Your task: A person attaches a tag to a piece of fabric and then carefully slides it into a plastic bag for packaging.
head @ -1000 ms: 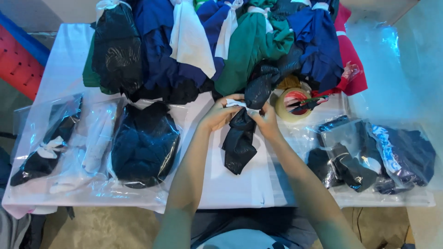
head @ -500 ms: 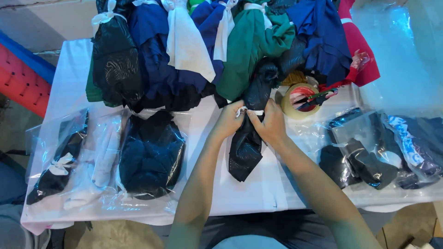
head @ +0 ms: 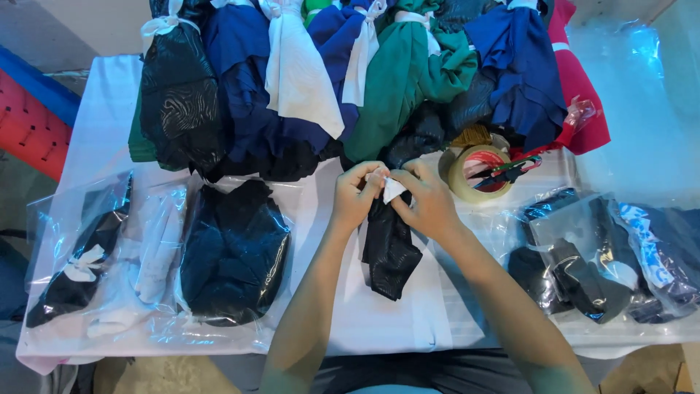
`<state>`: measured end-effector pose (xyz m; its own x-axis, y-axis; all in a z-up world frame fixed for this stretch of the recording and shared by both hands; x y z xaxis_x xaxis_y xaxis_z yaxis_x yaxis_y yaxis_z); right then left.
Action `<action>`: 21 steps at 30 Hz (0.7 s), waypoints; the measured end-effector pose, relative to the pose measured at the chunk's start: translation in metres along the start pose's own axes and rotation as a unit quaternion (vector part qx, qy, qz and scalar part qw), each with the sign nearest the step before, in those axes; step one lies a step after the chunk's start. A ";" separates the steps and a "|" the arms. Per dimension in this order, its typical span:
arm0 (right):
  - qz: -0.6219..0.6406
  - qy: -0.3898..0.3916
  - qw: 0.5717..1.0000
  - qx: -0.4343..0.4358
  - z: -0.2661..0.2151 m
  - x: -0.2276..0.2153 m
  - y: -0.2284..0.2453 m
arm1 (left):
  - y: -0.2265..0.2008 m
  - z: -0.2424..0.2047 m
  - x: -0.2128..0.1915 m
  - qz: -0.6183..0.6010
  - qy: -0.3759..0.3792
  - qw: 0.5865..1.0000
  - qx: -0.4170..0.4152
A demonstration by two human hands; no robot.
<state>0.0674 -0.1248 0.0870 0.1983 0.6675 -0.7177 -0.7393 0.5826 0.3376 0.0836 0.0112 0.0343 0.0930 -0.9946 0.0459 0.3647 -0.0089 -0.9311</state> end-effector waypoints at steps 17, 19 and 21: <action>0.338 -0.056 0.911 0.228 -0.020 0.009 -0.080 | -0.034 0.017 -0.013 -0.379 -0.009 0.923 0.064; 0.339 -0.053 0.906 0.249 -0.029 0.016 -0.076 | -0.021 0.010 0.001 -0.407 0.024 0.912 0.036; 0.355 -0.092 0.892 0.265 -0.031 0.021 -0.083 | 0.020 0.017 0.011 -0.325 0.038 0.945 -0.025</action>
<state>0.1129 -0.1735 0.0252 -0.0598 0.9918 -0.1134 -0.3232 0.0882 0.9422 0.1073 0.0015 0.0227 -0.2031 -0.7820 0.5893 0.2771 -0.6232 -0.7314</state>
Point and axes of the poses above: each hand's wrist, its own z-axis towards the middle knuckle, its own x-axis out of the palm, y = z × x, the point moved 10 cm from there along z, towards the middle knuckle, and after that the axes turned 4 degrees about -z, right-handed, at the moved point
